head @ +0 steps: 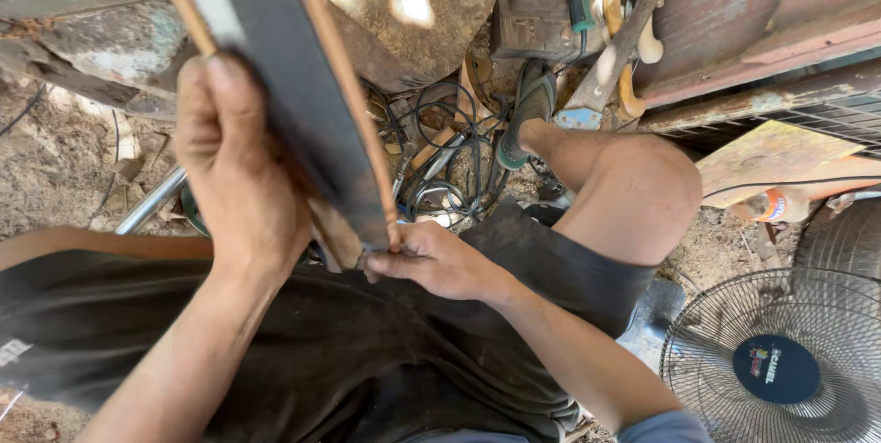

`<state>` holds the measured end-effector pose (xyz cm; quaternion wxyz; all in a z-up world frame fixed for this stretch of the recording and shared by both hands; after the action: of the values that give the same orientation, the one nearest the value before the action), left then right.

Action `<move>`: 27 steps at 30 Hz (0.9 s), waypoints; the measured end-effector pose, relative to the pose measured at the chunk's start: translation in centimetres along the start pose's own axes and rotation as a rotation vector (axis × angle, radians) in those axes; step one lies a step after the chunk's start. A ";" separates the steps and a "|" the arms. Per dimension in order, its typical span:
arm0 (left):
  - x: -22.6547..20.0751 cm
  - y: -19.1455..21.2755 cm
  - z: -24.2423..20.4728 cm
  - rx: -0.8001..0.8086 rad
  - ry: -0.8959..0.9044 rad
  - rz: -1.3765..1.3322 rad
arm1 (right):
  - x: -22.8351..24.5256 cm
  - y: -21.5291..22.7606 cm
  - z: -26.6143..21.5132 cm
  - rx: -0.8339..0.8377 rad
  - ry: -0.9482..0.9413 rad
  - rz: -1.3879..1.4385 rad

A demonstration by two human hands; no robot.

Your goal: The person uses an angle grinder to smooth and shape a curved wooden piece, then switches to a chisel for finer carving. The person alternates between grinding and chiseling, inspecting the wood periodically.

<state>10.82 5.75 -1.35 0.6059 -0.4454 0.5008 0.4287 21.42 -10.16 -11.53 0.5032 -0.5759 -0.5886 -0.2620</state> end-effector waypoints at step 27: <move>33.8 -13.4 19.7 -0.296 -0.035 1.048 | -1.9 4.6 -1.6 -0.046 -0.119 -0.938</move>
<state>32.64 24.20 -31.30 0.2501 -0.2096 0.5800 0.7464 25.91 -11.43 -13.90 0.2830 -0.2731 -0.8071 -0.4404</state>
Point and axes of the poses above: each hand's wrist, its own z-axis towards the middle knuckle, its own y-axis out of the back of the hand, x = y × z, the point moved 9 cm from there along z, towards the middle knuckle, and after that the axes turned 14 degrees about z, right-handed, at the moved point
